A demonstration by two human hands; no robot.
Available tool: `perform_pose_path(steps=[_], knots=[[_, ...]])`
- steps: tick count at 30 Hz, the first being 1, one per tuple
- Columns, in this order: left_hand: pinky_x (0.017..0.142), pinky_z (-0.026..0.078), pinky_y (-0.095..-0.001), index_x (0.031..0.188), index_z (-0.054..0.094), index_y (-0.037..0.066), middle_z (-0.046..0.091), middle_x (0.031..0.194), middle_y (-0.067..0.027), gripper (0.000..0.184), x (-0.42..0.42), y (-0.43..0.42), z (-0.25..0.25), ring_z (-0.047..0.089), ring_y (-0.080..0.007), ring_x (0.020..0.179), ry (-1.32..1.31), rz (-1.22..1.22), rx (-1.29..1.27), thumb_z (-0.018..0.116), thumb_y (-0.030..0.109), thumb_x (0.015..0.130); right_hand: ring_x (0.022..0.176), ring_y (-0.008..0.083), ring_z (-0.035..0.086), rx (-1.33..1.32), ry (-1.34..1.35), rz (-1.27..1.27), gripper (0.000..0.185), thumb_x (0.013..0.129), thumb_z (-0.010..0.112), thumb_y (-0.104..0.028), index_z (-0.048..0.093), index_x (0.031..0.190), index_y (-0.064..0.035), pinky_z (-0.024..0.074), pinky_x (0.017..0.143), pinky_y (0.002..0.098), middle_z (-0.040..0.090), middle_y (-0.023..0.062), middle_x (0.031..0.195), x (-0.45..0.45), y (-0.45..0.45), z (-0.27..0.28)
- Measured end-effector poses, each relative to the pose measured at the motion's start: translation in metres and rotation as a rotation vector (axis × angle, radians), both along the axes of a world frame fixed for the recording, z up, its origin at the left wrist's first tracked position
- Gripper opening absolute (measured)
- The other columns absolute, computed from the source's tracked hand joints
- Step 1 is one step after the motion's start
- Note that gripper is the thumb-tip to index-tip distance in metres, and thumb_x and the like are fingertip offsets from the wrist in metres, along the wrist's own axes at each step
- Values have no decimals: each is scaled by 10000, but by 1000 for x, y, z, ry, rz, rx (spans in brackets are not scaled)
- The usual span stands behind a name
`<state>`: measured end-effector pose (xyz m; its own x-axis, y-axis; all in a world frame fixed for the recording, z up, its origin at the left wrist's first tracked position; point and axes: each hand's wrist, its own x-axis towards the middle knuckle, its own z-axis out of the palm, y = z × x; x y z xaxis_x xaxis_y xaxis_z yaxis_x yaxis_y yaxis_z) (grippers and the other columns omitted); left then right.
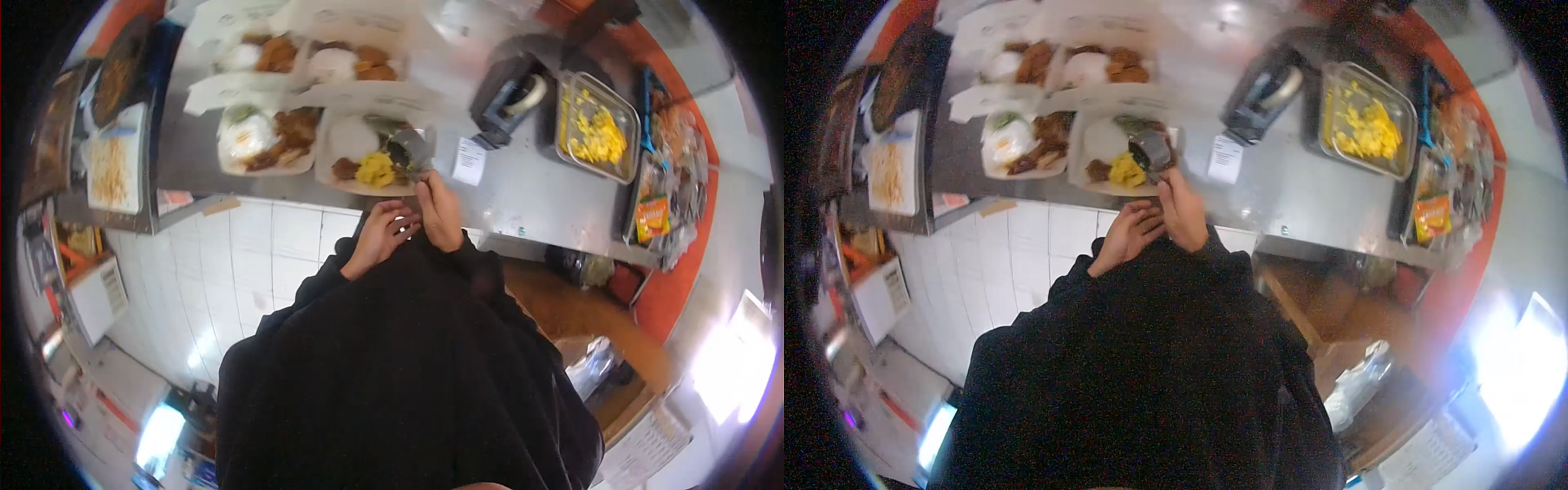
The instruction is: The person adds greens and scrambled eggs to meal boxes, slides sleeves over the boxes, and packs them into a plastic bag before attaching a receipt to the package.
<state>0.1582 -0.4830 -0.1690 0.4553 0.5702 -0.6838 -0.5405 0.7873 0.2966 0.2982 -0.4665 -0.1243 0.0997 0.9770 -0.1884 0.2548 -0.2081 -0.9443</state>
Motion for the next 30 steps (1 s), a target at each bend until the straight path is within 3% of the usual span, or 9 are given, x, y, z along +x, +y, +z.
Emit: perform_pose_path(steps=[1,4,8,12,16,21,25,29,30], knots=[[878,434,-418,1058,416,41,502,1004,-144,197,6,3,0,504,-284,1006,-80,-54,23,433,92,868,533,84,399,107,156,-107,185,900,433,-221,486,953,-52,322,471,243,425,-15,625,10,-2,-4],[852,456,-391,1077,418,43,519,964,-131,216,40,26,20,546,-264,932,-56,-304,142,442,113,874,459,9,301,145,441,-586,179,888,488,-260,499,776,-121,213,398,179,383,-80,573,88,-6,20],[722,490,-338,1075,418,37,546,875,-119,220,124,53,36,566,-192,789,-44,-628,479,438,143,884,495,112,447,128,-372,-805,282,872,471,-239,489,679,-35,330,450,258,447,12,536,278,-17,18],[484,496,-313,1033,323,25,524,760,-120,208,241,64,14,553,-180,553,65,-570,559,437,107,880,614,288,592,-34,-1449,-119,188,807,445,-146,590,784,-28,460,536,368,590,149,647,388,-7,-40],[390,489,-315,975,290,28,509,720,-122,187,327,88,-31,546,-181,495,279,-414,722,438,68,868,640,303,621,-359,-1411,58,167,754,473,-149,610,730,-57,498,557,398,609,141,666,352,26,-48],[401,514,-330,950,279,41,478,649,-109,143,353,102,-57,555,-195,465,346,-426,793,393,11,867,619,297,608,-50,-1188,233,174,763,478,-146,605,690,-51,478,555,409,609,150,668,335,34,-33],[427,520,-332,953,276,56,487,666,-113,130,350,104,-52,574,-213,495,286,-445,659,380,32,880,618,282,600,17,-687,59,109,749,508,-104,591,729,-37,426,521,416,592,154,650,364,37,-42],[479,534,-347,987,264,84,504,709,-124,152,348,102,-48,592,-240,541,249,-485,632,390,100,904,588,229,602,-526,210,-175,123,750,545,-119,616,798,-32,429,514,321,585,142,624,410,30,-50],[482,534,-348,988,264,84,505,711,-127,154,348,102,-45,593,-241,541,243,-487,606,392,105,904,587,225,604,-389,-46,-169,124,754,539,-124,609,800,-32,437,509,319,583,140,619,419,35,-43]])
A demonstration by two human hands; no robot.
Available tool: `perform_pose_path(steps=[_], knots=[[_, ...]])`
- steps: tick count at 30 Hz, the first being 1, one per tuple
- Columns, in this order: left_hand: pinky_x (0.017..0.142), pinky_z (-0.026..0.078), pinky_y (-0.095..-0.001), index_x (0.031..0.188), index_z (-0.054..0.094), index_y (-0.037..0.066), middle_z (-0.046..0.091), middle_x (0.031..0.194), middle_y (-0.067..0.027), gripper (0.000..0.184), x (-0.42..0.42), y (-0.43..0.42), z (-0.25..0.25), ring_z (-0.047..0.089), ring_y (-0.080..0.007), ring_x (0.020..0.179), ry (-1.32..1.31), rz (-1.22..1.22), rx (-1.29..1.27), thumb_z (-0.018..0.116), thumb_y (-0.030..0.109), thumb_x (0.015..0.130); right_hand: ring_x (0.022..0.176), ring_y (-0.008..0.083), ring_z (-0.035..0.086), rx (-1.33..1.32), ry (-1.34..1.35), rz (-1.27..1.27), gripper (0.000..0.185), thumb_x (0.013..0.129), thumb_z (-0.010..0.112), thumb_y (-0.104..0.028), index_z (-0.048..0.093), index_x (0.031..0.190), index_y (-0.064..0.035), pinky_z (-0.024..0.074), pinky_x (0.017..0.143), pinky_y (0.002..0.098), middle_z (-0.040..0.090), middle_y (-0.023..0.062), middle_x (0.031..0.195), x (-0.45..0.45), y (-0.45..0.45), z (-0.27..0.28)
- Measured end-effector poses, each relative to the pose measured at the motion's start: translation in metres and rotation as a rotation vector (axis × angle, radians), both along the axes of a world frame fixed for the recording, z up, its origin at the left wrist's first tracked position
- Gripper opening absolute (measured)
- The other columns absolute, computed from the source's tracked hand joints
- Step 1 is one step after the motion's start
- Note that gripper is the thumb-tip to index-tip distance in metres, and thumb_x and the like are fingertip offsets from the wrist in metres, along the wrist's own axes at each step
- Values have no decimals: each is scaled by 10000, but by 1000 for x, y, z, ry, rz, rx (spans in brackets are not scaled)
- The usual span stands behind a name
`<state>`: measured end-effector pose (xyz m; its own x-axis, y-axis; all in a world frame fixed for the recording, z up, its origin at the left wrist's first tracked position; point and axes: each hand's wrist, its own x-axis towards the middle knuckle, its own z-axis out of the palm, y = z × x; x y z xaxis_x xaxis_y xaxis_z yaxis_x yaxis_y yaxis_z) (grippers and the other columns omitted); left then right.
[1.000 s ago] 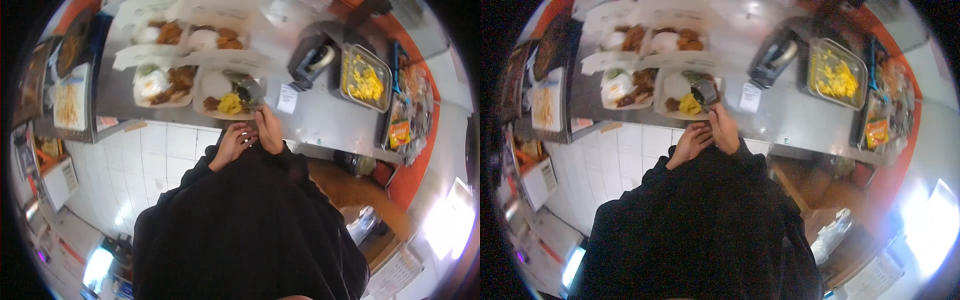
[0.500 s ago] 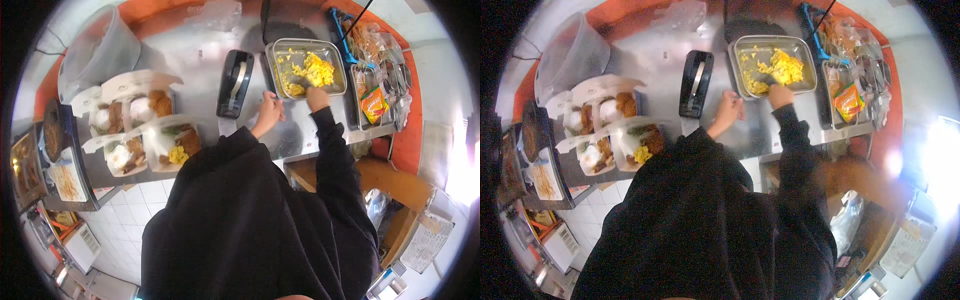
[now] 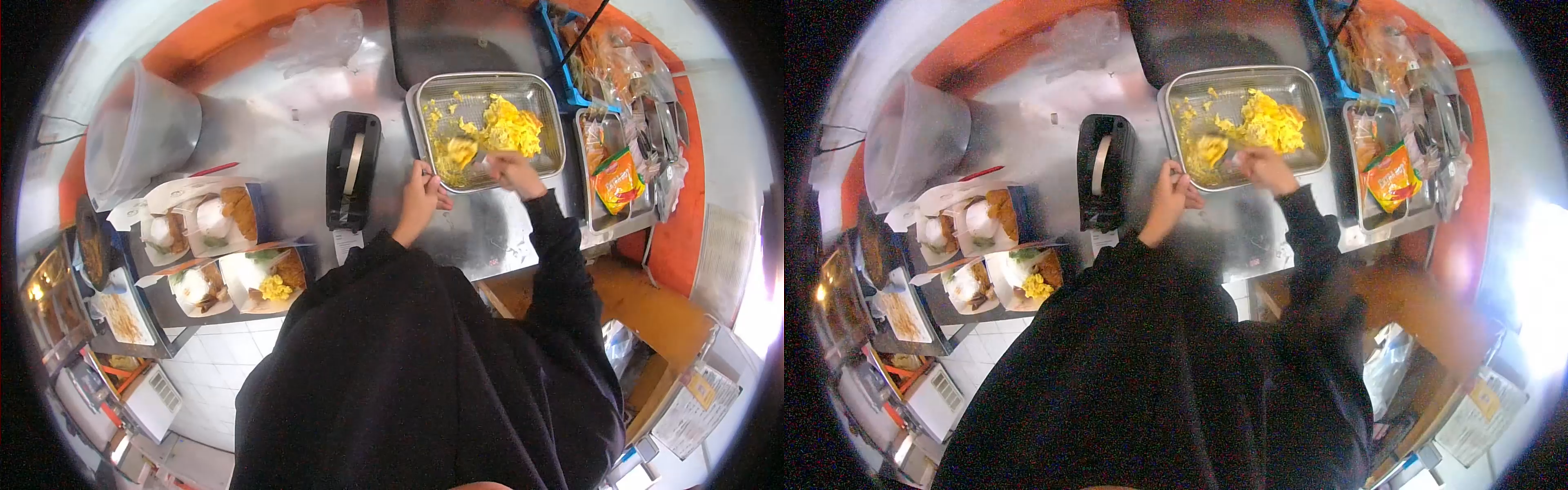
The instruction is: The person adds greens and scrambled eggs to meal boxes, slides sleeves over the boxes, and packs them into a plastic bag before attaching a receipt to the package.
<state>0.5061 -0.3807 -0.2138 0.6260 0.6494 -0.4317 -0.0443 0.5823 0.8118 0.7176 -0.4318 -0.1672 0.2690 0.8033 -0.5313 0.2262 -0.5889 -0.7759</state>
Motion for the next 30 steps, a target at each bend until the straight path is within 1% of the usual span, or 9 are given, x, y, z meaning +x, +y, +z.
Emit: perform_pose_path(steps=[2,5,8,15,18,22,24,27,30], knots=[[482,534,-348,987,264,84,507,711,-133,157,-1,-1,8,595,-246,543,12,-4,60,395,110,904,583,217,609,228,-506,120,128,763,527,-133,594,806,-33,453,499,314,580,137,610,13,8,2],[484,537,-347,984,264,78,512,715,-140,154,-3,0,6,602,-257,553,20,-11,103,393,95,901,601,239,617,29,-1230,349,138,770,496,-141,560,819,-29,482,502,345,583,132,622,-5,30,-6],[449,526,-322,948,276,64,485,683,-118,126,1,5,8,606,-237,545,35,0,84,382,39,884,630,270,621,93,-1300,498,140,759,476,-137,536,843,-41,493,510,384,592,135,652,-51,21,-13],[493,550,-360,937,262,57,518,732,-150,124,0,5,1,619,-287,582,-38,-7,88,355,-1,881,646,327,587,277,-819,648,117,768,485,-112,558,758,-21,453,547,395,577,144,648,-60,-5,13],[451,527,-314,912,278,42,493,678,-125,120,-2,8,1,612,-253,544,-75,-1,92,382,-2,870,642,296,602,477,-568,524,230,773,544,-148,578,969,-31,458,552,374,583,163,699,-35,-2,4],[462,527,-314,965,297,30,526,718,-145,151,-3,10,-4,614,-249,553,-68,-26,78,419,42,876,406,60,356,-123,312,103,233,880,474,-190,564,1013,-20,262,363,208,566,39,662,-8,-6,-5],[477,530,-311,1012,318,27,547,745,-154,192,-10,4,-3,616,-242,564,-63,-8,105,445,73,876,427,28,316,32,394,-73,212,883,470,-185,550,1006,-32,213,375,165,478,-28,616,-10,-11,-7],[598,496,-288,1078,417,23,588,847,-112,271,-59,3,63,613,-175,733,45,-212,276,499,180,874,492,21,388,149,575,-205,149,862,500,-151,575,929,-40,279,416,153,459,-34,630,-4,-14,10],[655,468,-313,1003,502,28,590,891,-114,200,-140,22,159,596,-208,763,258,4,905,514,149,844,427,20,327,129,419,-335,125,868,493,-165,555,900,-62,241,376,160,407,-57,565,-58,10,75]])
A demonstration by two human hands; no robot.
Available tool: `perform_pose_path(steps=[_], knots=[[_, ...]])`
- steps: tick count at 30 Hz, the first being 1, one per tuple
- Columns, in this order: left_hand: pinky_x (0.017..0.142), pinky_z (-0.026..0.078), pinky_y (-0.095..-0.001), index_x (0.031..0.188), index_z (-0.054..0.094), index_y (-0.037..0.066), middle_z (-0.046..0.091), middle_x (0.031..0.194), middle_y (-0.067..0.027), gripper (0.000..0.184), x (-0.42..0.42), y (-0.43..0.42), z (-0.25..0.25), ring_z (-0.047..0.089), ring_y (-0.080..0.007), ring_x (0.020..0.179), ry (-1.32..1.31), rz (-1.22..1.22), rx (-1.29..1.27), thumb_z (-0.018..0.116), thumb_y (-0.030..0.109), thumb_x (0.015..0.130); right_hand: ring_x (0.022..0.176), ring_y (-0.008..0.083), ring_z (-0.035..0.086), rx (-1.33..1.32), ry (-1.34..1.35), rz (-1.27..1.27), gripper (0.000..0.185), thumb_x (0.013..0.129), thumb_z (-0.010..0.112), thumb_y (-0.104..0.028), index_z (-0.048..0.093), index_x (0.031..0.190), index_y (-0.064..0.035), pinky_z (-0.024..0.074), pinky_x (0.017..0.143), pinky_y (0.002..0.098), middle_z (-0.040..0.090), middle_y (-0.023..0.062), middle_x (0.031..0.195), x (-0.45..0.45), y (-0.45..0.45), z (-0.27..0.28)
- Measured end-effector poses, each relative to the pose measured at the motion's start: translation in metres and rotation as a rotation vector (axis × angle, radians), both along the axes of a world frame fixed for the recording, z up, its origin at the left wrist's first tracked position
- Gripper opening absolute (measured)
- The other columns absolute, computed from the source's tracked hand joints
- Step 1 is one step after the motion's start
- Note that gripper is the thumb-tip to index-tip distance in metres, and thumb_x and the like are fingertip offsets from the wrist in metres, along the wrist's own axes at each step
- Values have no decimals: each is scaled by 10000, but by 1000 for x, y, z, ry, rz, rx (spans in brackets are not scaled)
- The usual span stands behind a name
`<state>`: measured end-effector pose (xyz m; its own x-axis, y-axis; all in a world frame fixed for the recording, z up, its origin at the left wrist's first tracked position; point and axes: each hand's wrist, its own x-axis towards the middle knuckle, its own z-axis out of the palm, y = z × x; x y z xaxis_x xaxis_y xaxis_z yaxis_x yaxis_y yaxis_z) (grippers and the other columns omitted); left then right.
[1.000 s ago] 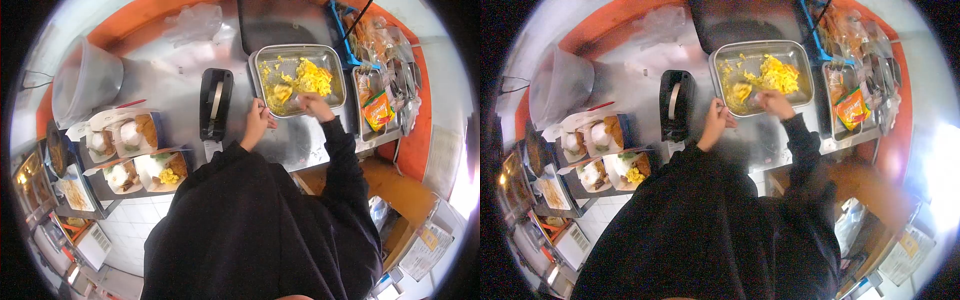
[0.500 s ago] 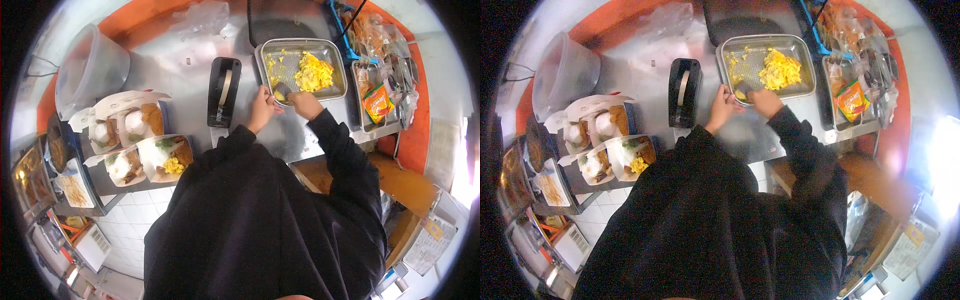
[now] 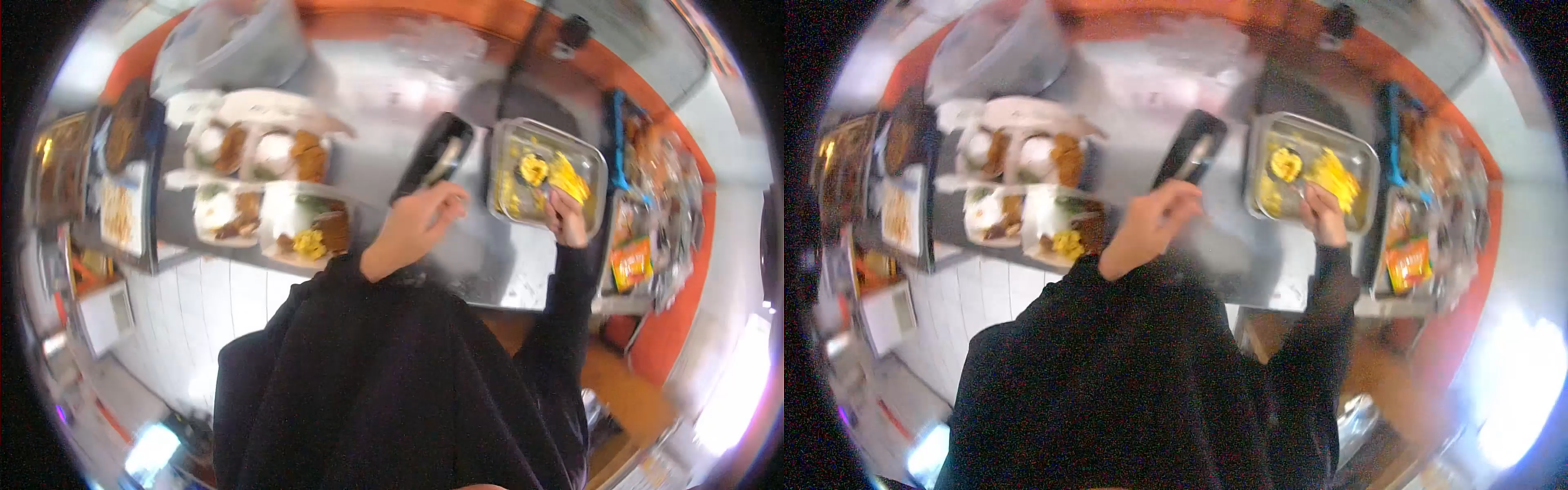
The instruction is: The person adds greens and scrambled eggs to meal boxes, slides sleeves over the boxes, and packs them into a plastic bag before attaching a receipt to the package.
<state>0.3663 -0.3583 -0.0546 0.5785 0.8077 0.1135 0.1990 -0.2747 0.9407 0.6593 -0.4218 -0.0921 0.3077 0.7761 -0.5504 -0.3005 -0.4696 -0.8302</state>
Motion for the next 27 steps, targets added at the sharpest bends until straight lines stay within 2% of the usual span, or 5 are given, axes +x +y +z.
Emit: perform_pose_path(steps=[4,7,12,18,27], knots=[[745,432,-389,936,565,28,599,849,-142,245,-89,36,17,571,-304,810,554,577,866,506,243,834,423,14,301,137,210,416,218,872,489,-229,533,1018,-74,207,362,164,430,-50,601,-67,43,27],[709,424,-377,923,582,42,591,809,-146,254,-132,20,25,553,-302,762,884,428,85,498,265,833,456,23,334,85,237,531,213,877,476,-242,524,1001,-75,245,390,177,441,-43,617,-150,84,33],[634,430,-377,925,577,40,592,767,-136,189,-166,-26,-11,560,-296,719,567,518,104,538,185,811,605,253,569,784,-862,832,224,852,467,-228,471,986,-48,423,499,365,549,91,727,-283,137,-38],[669,424,-364,932,572,6,590,787,-154,189,-181,-28,-14,556,-308,718,362,572,107,517,152,826,746,334,570,527,-1161,1056,169,845,435,-193,427,948,-60,445,577,417,534,140,877,-354,137,-65],[658,454,-324,904,574,15,598,804,-122,122,-155,-12,-9,583,-269,736,154,662,199,518,93,828,461,74,371,234,196,395,229,918,391,-235,494,1001,-47,259,404,191,451,-7,647,-279,113,-3]])
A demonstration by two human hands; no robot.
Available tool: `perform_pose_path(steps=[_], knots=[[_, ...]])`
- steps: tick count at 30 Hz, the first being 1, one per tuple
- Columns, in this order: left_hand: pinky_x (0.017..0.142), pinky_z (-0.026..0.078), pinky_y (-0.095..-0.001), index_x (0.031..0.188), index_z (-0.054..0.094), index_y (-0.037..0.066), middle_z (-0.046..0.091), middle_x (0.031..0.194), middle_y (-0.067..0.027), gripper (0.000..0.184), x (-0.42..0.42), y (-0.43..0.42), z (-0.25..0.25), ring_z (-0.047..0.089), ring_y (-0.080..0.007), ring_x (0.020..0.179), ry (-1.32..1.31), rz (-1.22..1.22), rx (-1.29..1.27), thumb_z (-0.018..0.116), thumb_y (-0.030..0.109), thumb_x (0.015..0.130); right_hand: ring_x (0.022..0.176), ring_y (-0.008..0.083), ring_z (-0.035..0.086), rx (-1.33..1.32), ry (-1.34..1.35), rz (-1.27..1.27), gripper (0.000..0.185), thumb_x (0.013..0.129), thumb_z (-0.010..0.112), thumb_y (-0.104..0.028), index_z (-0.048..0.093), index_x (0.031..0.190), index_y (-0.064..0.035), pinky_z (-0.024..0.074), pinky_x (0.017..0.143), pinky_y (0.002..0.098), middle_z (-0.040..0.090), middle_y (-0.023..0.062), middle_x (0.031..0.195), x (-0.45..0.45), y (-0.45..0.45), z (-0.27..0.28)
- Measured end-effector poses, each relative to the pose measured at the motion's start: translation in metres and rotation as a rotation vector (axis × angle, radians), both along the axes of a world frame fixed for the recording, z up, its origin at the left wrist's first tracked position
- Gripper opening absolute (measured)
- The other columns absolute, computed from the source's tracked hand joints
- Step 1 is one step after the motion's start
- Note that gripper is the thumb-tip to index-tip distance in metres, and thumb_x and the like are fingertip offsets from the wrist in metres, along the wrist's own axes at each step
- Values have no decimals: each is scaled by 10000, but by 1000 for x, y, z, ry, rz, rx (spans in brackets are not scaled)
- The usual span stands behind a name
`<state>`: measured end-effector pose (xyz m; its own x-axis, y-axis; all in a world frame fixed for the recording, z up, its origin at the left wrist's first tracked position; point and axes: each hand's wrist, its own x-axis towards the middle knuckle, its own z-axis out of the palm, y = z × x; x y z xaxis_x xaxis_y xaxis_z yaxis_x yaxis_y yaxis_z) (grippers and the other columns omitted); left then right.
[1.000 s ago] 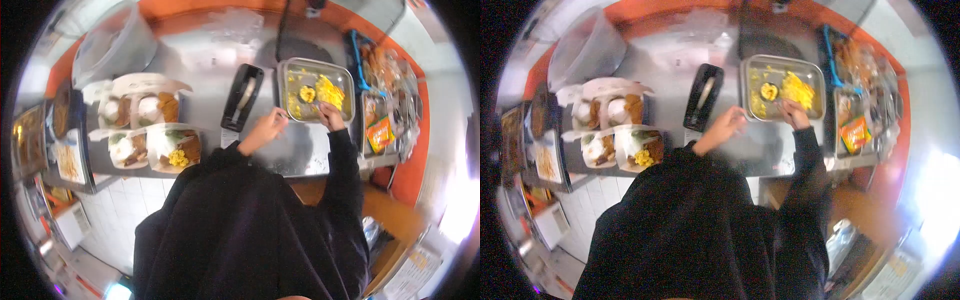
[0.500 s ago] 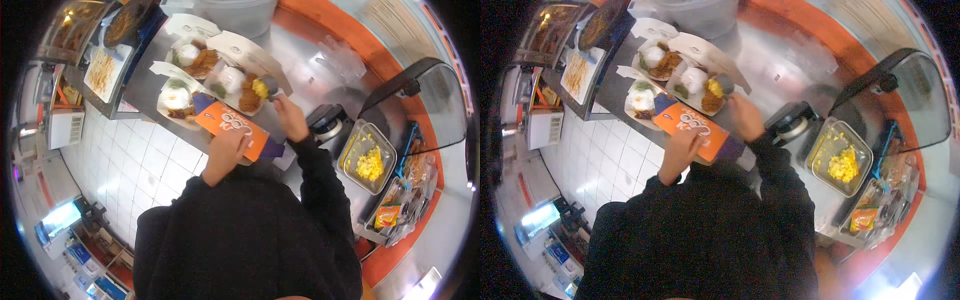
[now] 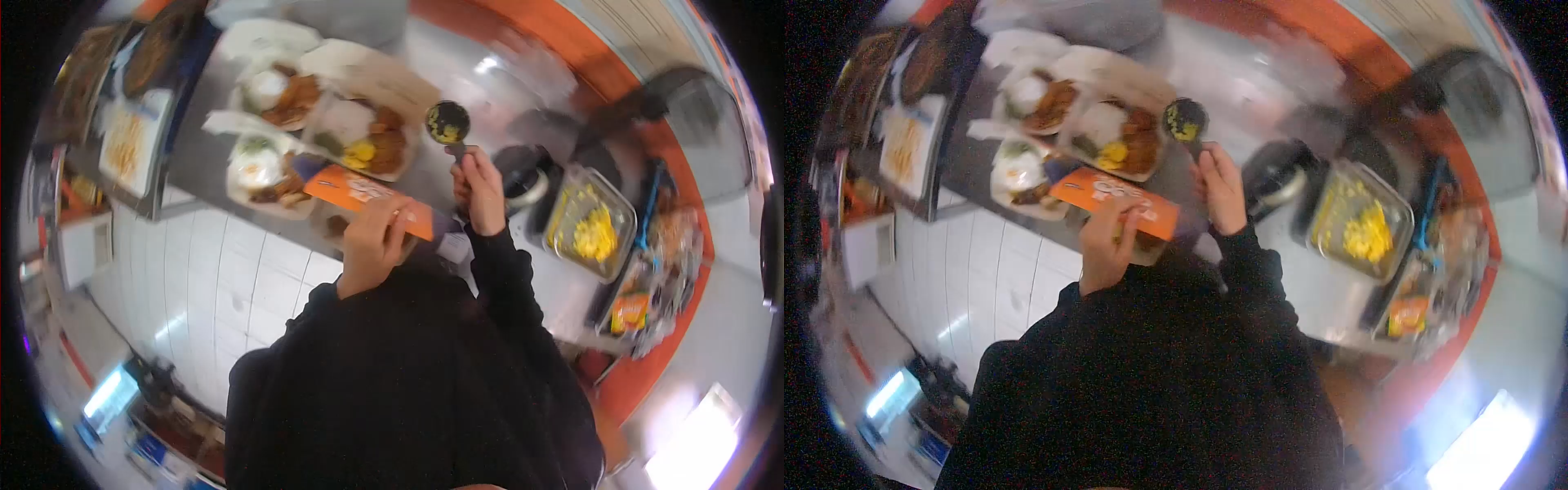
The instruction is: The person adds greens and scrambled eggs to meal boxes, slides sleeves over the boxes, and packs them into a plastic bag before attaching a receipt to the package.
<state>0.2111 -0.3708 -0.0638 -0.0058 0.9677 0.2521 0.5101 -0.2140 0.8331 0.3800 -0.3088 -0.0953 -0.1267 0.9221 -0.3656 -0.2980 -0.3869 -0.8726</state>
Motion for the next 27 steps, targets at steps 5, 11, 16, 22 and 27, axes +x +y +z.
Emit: perform_pose_path(steps=[5,11,16,22,27], knots=[[649,461,-269,959,545,-4,600,756,-118,161,94,14,8,600,-165,692,-477,-430,-442,490,112,863,559,209,545,259,-1134,-542,247,877,457,-173,565,940,39,424,548,284,571,124,675,129,-67,12],[443,435,-334,968,308,-21,525,560,-106,246,242,17,-69,567,-219,467,-174,-774,-602,489,90,844,650,365,579,-181,-1962,-431,85,735,487,-61,549,766,-12,464,569,440,580,207,691,298,-137,-45],[357,427,-328,885,294,-18,507,547,-119,181,292,14,-122,543,-214,406,-275,-772,-733,463,16,830,639,256,620,-332,-2060,-82,149,744,499,-155,609,689,-71,505,538,353,603,123,689,281,-121,-102],[389,470,-321,923,286,45,518,603,-129,221,294,9,-140,584,-205,490,-257,-746,-672,467,-22,815,607,279,615,-218,-1848,194,157,714,544,-191,623,623,-91,490,525,373,606,117,647,243,-94,-96],[355,473,-299,999,350,43,556,638,-119,221,290,10,-124,550,-181,417,-296,-711,-712,431,-47,814,664,280,630,-72,-1698,514,176,738,517,-183,660,707,-85,501,575,405,627,127,698,223,-98,-49]])
